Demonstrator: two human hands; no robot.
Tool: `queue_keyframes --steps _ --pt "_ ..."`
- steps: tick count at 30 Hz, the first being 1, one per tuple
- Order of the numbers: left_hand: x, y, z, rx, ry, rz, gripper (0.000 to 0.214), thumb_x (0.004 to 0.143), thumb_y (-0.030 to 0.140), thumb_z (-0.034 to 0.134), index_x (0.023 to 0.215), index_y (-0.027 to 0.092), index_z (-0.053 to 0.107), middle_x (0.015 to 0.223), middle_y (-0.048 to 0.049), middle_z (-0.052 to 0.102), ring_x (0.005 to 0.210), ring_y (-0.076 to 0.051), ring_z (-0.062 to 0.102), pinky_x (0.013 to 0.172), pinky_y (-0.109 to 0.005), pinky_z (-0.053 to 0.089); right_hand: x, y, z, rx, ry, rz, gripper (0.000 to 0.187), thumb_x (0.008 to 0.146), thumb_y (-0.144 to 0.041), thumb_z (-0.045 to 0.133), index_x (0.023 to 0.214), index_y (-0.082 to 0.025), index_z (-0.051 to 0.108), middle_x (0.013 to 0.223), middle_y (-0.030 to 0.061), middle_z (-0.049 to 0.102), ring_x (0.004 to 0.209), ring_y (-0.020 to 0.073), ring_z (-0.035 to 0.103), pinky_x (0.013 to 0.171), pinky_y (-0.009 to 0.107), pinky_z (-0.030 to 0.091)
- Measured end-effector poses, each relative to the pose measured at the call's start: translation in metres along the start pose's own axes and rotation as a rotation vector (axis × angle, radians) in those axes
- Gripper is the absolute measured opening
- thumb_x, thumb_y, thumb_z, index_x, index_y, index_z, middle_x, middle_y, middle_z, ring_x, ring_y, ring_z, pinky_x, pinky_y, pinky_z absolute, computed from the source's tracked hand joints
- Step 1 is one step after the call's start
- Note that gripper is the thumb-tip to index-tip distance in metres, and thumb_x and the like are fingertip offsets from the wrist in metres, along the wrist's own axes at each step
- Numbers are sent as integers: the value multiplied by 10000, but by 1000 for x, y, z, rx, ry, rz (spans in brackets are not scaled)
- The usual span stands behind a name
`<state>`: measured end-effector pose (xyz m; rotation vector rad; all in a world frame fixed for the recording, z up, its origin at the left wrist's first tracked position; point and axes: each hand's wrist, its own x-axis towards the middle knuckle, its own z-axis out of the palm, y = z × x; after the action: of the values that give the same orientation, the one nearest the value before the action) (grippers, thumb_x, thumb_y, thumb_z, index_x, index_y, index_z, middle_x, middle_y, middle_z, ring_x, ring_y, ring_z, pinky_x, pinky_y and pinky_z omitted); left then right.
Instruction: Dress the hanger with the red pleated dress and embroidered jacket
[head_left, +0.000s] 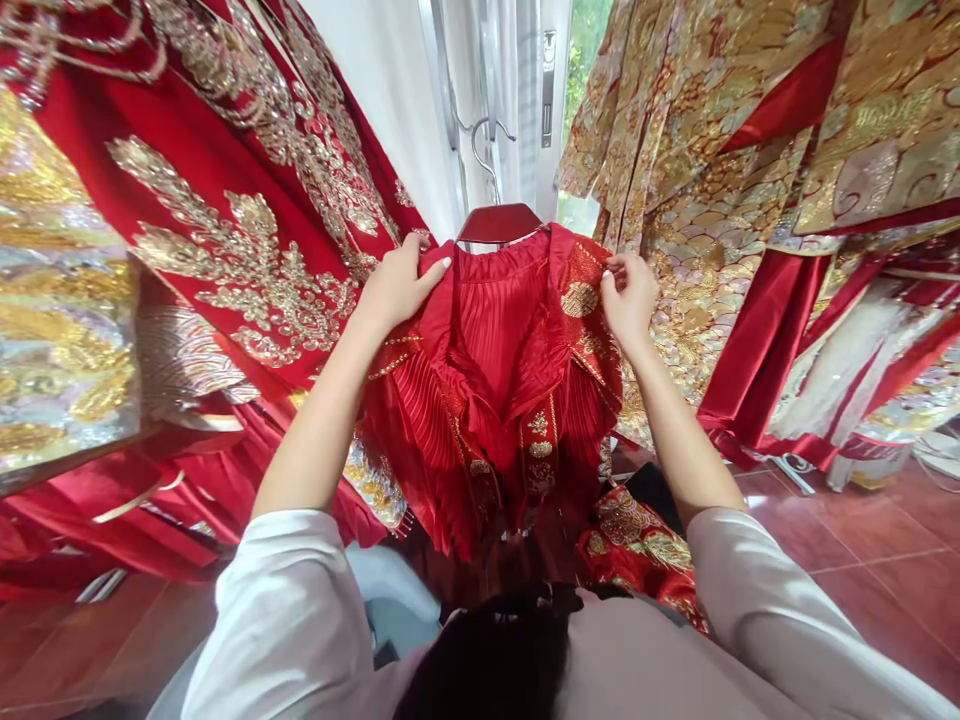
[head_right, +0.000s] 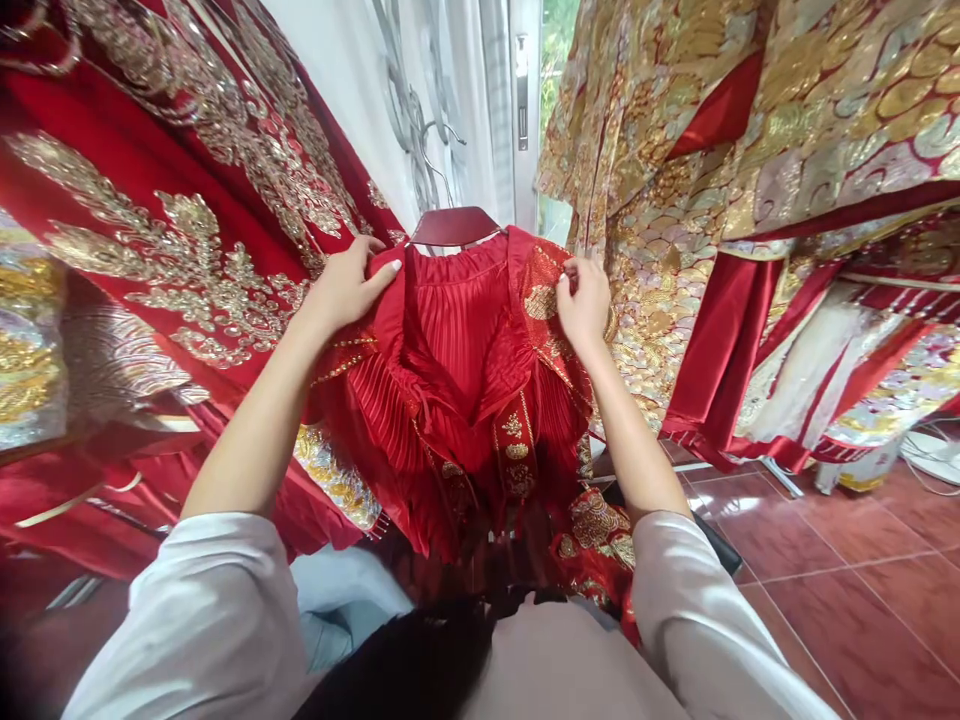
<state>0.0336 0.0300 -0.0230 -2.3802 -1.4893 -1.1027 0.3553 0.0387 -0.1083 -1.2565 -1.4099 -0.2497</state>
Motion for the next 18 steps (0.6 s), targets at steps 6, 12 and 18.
queue_keyframes --steps 6,12,18 --pt "8 -13 8 21 -40 3 326 872 452 440 923 176 606 869 -112 650 995 -302 582 896 -382 419 17 41 -1 -109 -109 -41 173 837 -232 465 941 -171 589 1013 126 565 1007 258 501 929 486 389" --pt "3 -14 10 -59 43 -22 324 860 485 471 999 219 593 950 -106 644 1091 -314 536 905 -373 407 0 40 -6 -111 -183 -32 167 804 -314 548 875 -164 558 991 128 562 967 250 493 907 442 393" --pt "-2 -7 20 -65 102 -30 380 896 517 399 1102 247 569 1058 -102 634 1129 -304 513 965 -390 371 14 30 -29 232 -263 70 419 842 -564 461 626 -212 389 593 -10 381 574 128 343 579 280 342"
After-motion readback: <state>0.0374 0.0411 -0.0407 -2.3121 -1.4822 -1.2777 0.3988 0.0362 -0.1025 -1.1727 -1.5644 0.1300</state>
